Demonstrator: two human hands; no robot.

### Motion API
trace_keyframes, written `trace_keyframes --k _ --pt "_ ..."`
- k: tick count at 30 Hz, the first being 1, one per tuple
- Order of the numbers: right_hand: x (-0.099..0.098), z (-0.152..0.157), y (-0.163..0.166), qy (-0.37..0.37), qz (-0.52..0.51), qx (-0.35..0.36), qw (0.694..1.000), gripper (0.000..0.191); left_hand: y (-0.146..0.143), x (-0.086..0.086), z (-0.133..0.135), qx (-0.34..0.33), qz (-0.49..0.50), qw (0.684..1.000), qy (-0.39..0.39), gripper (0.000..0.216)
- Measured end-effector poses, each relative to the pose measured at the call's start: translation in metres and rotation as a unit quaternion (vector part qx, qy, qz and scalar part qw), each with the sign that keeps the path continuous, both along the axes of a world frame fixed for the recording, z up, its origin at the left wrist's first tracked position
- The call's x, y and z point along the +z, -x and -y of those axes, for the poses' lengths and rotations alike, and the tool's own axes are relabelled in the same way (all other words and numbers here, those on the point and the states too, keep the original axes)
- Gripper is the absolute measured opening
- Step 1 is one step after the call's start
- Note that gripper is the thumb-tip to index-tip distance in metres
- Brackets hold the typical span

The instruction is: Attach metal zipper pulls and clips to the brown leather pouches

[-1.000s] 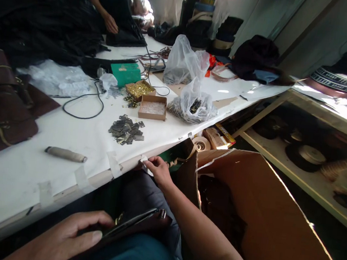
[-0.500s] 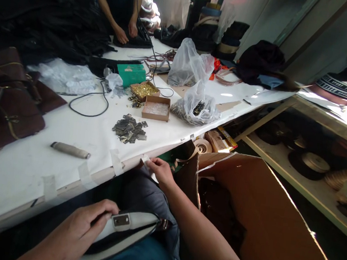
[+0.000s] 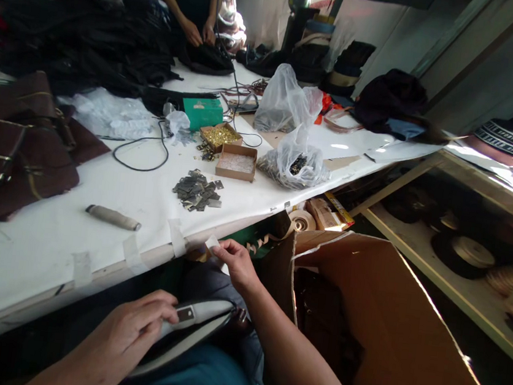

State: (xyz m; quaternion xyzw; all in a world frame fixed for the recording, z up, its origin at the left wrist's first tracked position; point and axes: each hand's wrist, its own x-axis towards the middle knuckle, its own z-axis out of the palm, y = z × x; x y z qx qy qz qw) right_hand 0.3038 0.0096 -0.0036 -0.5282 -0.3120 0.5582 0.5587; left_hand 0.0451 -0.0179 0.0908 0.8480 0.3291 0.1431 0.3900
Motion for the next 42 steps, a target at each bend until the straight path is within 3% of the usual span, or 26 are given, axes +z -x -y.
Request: trace_keyframes --k 3,7,10,12,15,19,23,26,36,42 --pt "0.027 0.004 -0.014 -0.043 -0.011 0.056 0.997 0.038 0.004 0.000 -0.006 0.020 -0.007 0.999 0.038 0.036" --pt "0.078 0.005 -0.040 -0.072 0.018 0.102 0.992 0.037 0.007 0.002 -0.013 0.049 -0.007 0.996 0.077 0.027" --pt "0.114 0.005 -0.043 -0.083 0.066 0.160 0.982 0.050 0.005 0.004 -0.013 0.074 -0.023 0.992 0.101 0.018" --pt "0.131 0.007 -0.035 -0.082 0.139 0.244 0.956 0.044 0.003 0.005 -0.013 0.093 -0.037 0.987 0.129 0.013" --pt "0.145 0.011 -0.016 -0.101 0.285 0.366 0.880 0.016 0.001 0.005 -0.013 0.111 -0.035 0.979 0.168 0.012" --pt "0.154 0.012 0.006 -0.129 0.462 0.390 0.786 0.004 0.000 -0.001 -0.016 0.136 -0.008 0.976 0.169 0.012" --pt "0.155 0.012 0.017 -0.106 0.546 0.396 0.731 0.008 -0.001 -0.008 -0.017 0.176 0.037 0.971 0.159 0.025" --pt "0.149 0.011 0.023 -0.094 0.585 0.405 0.696 0.011 -0.002 -0.009 -0.016 0.151 0.048 0.974 0.159 0.039" --pt "0.128 0.014 0.035 -0.069 0.658 0.358 0.659 0.021 -0.006 -0.004 -0.013 0.148 0.044 0.971 0.182 0.040" --pt "0.125 0.017 0.038 -0.068 0.674 0.359 0.643 0.024 -0.016 0.006 -0.026 0.100 -0.002 0.980 0.174 0.028"
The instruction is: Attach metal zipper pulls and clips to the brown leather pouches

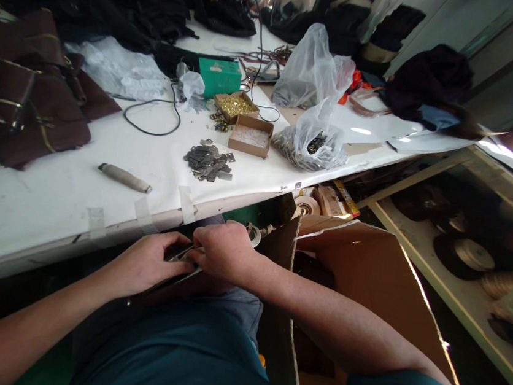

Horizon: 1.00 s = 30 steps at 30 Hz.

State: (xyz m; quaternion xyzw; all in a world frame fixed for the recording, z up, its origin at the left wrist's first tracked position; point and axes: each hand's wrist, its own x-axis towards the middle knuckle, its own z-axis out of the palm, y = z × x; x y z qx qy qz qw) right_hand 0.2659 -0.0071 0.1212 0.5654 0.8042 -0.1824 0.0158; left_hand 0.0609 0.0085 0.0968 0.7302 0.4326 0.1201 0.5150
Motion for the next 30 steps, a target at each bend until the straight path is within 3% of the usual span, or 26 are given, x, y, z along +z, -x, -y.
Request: trace_keyframes --k 8,17,25,30 --pt "0.014 0.009 -0.016 0.015 -0.021 0.050 0.998 0.014 -0.009 -0.002 -0.008 -0.035 -0.067 0.995 -0.064 0.018" --pt "0.007 0.010 -0.019 -0.013 -0.006 -0.006 1.000 0.025 -0.009 -0.002 -0.005 -0.039 -0.030 0.998 -0.043 0.023" --pt "0.006 0.009 -0.023 -0.008 0.000 0.027 1.000 0.022 -0.021 0.011 -0.014 -0.113 -0.164 0.973 -0.117 0.025" --pt "0.010 0.010 -0.024 0.004 0.031 0.042 0.999 0.026 -0.025 0.009 -0.015 -0.119 -0.157 0.975 -0.099 0.033"
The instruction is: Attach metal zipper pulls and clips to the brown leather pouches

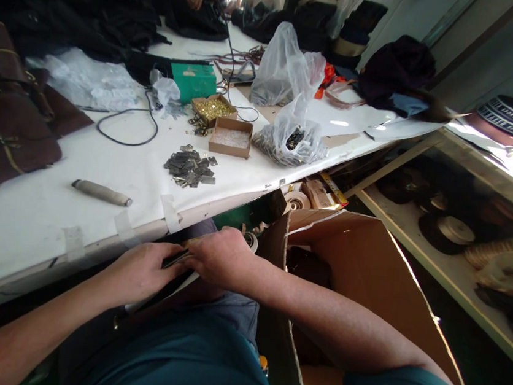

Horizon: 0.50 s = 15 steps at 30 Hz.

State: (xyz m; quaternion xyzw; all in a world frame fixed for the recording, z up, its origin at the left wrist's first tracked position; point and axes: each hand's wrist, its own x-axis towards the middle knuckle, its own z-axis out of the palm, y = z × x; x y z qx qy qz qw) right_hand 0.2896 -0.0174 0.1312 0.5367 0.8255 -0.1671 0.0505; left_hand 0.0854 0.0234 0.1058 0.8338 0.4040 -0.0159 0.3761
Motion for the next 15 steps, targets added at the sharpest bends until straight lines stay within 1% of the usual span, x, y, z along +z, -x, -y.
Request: trace_keyframes --k 4,8,11,13,14,15 --pt "0.005 0.003 -0.001 0.005 -0.007 0.022 1.000 0.026 0.002 -0.006 0.003 -0.009 -0.005 1.000 -0.016 0.027" --pt "0.014 0.000 -0.008 0.028 -0.041 0.072 0.996 0.026 -0.001 -0.001 0.009 -0.044 -0.018 0.997 -0.053 0.025" --pt "0.023 -0.006 -0.016 0.084 -0.092 0.095 0.988 0.018 -0.008 0.004 0.017 -0.068 -0.023 0.995 -0.068 0.024" --pt "0.031 -0.008 -0.025 0.133 -0.148 0.096 0.975 0.013 -0.011 0.004 0.019 -0.084 -0.014 0.994 -0.065 0.024" --pt "0.037 -0.008 -0.031 0.163 -0.188 0.096 0.964 0.011 -0.011 0.002 0.019 -0.087 -0.012 0.994 -0.066 0.025" --pt "0.044 -0.006 -0.038 0.206 -0.237 0.107 0.944 0.011 -0.009 -0.001 0.018 -0.084 -0.019 0.994 -0.067 0.026"
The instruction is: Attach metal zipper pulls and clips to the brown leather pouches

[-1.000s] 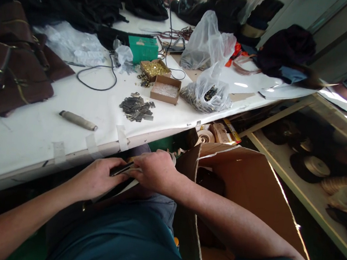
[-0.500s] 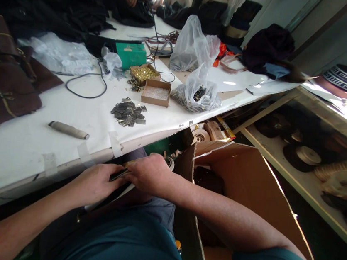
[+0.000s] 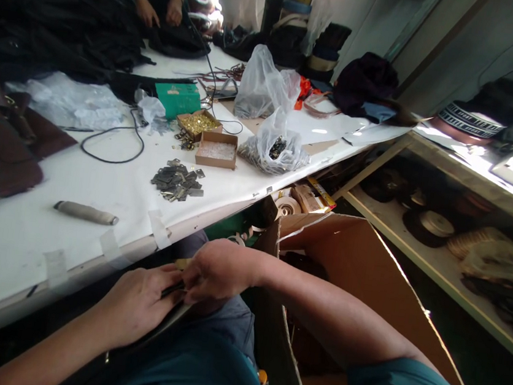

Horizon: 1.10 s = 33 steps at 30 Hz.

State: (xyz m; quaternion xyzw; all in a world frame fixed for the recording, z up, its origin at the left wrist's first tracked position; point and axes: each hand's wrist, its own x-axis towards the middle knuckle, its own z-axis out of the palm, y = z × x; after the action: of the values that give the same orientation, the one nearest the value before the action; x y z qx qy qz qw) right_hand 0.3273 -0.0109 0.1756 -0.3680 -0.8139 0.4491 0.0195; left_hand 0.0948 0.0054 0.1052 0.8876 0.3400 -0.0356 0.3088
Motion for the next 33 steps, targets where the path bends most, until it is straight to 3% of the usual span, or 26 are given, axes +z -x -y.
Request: trace_keyframes --k 3,5,6,8,10,14,16,18,23,28,33 --pt "0.023 0.006 -0.028 0.125 -0.180 0.033 0.975 0.020 0.011 -0.009 -0.007 0.048 -0.050 0.998 -0.004 0.033" --pt "0.025 0.006 -0.048 0.110 -0.237 -0.070 0.963 0.031 0.017 -0.011 -0.010 0.072 -0.051 0.996 0.007 0.035" --pt "0.018 0.005 -0.057 0.066 -0.225 -0.181 0.955 0.035 0.018 -0.010 -0.009 0.072 -0.039 0.997 0.015 0.035" --pt "-0.014 -0.002 -0.068 -0.016 -0.185 -0.367 0.911 0.042 0.017 -0.004 -0.004 0.050 -0.014 0.998 0.030 0.036" --pt "-0.064 -0.011 -0.070 -0.029 -0.152 -0.478 0.864 0.048 0.014 0.002 0.005 0.028 -0.007 0.998 0.049 0.038" --pt "-0.161 -0.029 -0.057 -0.031 -0.151 -0.582 0.798 0.054 0.018 0.007 0.019 0.025 0.016 0.996 0.085 0.038" --pt "-0.189 -0.039 -0.048 -0.042 -0.158 -0.611 0.775 0.057 0.023 0.007 0.020 0.033 0.029 0.995 0.088 0.039" --pt "-0.203 -0.052 -0.042 -0.042 -0.156 -0.623 0.766 0.060 0.028 0.007 0.018 0.046 0.038 0.994 0.088 0.042" --pt "-0.214 -0.066 -0.045 -0.036 -0.122 -0.624 0.771 0.062 0.034 0.003 0.005 0.077 0.072 0.987 0.121 0.049" --pt "-0.213 -0.059 -0.060 -0.048 -0.077 -0.637 0.766 0.054 0.038 -0.012 -0.008 0.112 0.047 0.985 0.126 0.031" --pt "-0.202 -0.043 -0.064 -0.106 -0.071 -0.682 0.721 0.066 0.051 -0.015 -0.015 0.124 0.051 0.978 0.161 0.021"
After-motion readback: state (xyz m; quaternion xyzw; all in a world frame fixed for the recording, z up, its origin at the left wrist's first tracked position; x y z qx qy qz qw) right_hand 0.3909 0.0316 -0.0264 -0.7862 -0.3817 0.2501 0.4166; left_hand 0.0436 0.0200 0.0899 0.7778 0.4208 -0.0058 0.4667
